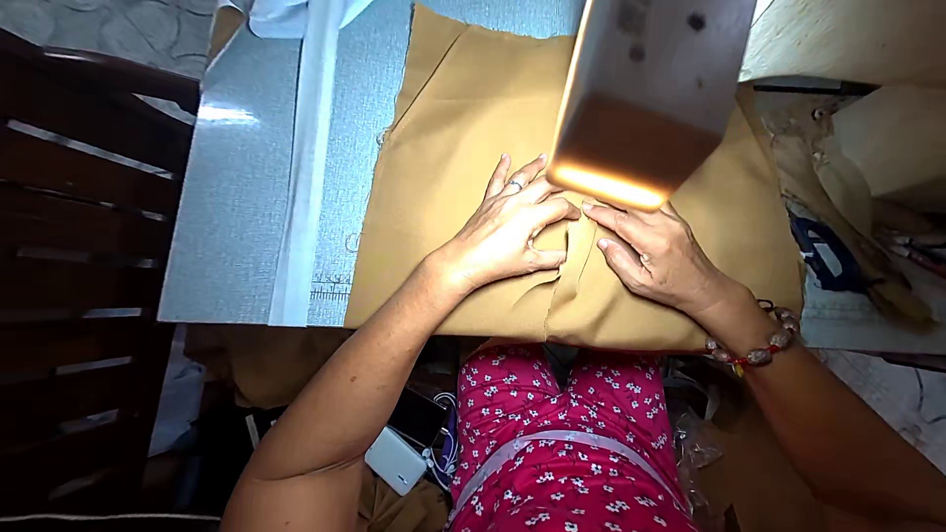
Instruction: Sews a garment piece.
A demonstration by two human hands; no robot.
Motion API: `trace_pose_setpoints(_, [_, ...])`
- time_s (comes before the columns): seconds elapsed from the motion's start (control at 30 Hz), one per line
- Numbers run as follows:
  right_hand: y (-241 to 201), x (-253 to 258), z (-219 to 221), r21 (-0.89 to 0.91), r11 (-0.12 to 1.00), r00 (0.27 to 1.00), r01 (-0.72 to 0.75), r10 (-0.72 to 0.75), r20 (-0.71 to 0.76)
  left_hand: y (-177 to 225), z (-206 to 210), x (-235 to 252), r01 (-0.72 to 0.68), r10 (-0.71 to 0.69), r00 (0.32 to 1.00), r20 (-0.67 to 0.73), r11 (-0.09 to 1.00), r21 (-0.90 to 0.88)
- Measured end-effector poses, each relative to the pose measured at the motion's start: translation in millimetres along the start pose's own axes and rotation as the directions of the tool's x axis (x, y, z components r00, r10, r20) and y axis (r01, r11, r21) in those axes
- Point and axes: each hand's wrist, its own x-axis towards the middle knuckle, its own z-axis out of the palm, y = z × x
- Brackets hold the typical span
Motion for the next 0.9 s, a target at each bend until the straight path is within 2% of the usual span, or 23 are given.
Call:
trace_pose_setpoints(0.17, [4, 3, 9, -0.052, 0.999, 1.0, -0.01, 0.011, 0.011, 3, 0, 1, 0.049, -0.048, 0.999, 0.006, 0.998, -0.028])
trace_pose_setpoints(0.33, [-7, 4, 2, -0.07, 0.997, 0.998, -0.028, 0.032, 0.052, 2, 1, 0, 0.031, -0.031, 1.0, -0.001, 0.999, 0.011])
trace_pose_setpoints(0.57, [-7, 2, 7, -0.11, 0.994, 1.0, 0.009, -0.008, 0.005, 5, 0, 0, 0.062, -0.063, 0.998, 0.023, 0.998, 0.029])
trace_pose_setpoints(0.9, [-3, 9, 6, -0.121, 0.992, 0.999, 0.039, -0.042, -0.021, -11, 4, 1, -0.009, 0.012, 0.999, -0.04, 0.996, 0.086])
